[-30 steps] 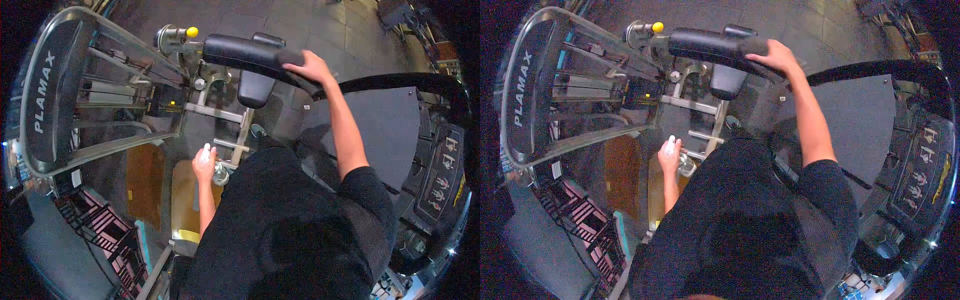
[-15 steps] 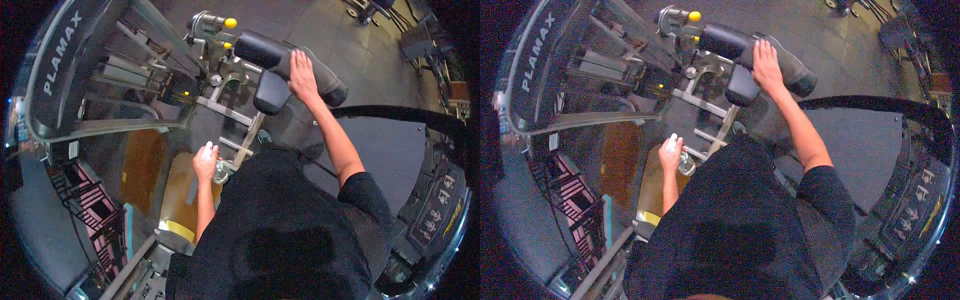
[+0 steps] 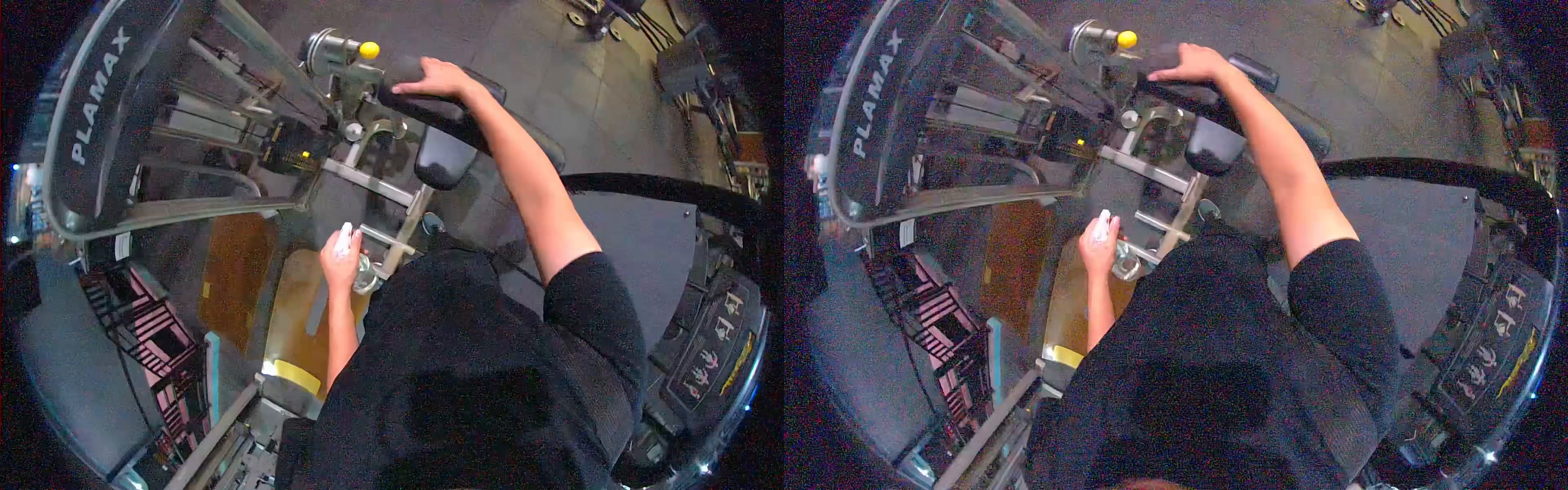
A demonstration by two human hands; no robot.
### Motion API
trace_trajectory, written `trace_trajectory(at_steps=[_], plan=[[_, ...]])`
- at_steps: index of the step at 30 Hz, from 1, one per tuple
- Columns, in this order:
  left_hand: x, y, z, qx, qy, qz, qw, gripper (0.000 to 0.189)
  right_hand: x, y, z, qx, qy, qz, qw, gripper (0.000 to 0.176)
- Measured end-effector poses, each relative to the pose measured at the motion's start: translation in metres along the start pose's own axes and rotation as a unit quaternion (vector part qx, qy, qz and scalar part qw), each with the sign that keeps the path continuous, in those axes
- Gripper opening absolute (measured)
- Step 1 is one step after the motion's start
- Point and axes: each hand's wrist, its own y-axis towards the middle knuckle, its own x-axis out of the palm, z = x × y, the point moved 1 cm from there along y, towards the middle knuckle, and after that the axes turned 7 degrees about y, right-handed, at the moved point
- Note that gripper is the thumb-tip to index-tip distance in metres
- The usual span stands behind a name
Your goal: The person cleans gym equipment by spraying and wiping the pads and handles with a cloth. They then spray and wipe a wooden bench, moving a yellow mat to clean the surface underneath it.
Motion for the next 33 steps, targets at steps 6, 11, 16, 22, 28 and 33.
trace_trajectory(at_steps=[6, 11, 16, 22, 28, 33], plan=[[0.073, 0.097, 0.033, 0.167, 0.091, -0.037, 0.981, 0.043, -0.043, -0.164, 0.09, 0.134, 0.04, 0.062, 0.988, 0.104], [0.131, 0.144, 0.139, 0.155, 0.006, -0.048, 0.987, 0.06, -0.033, -0.246, 0.12, 0.164, 0.048, 0.16, 0.972, 0.093], [0.161, 0.168, 0.138, 0.221, 0.074, -0.093, 0.968, 0.074, 0.0, -0.244, 0.101, 0.057, -0.179, 0.279, 0.942, 0.101], [0.15, 0.173, 0.132, 0.243, 0.168, -0.095, 0.951, 0.078, 0.062, -0.219, 0.066, 0.102, -0.291, 0.32, 0.896, 0.111], [0.151, 0.189, 0.106, 0.254, 0.366, -0.148, 0.883, 0.094, 0.026, -0.148, 0.025, -0.057, -0.233, 0.222, 0.945, 0.107], [0.142, 0.187, 0.096, 0.257, 0.35, -0.135, 0.891, 0.078, 0.004, -0.019, -0.004, -0.115, -0.069, 0.032, 0.99, 0.096]])
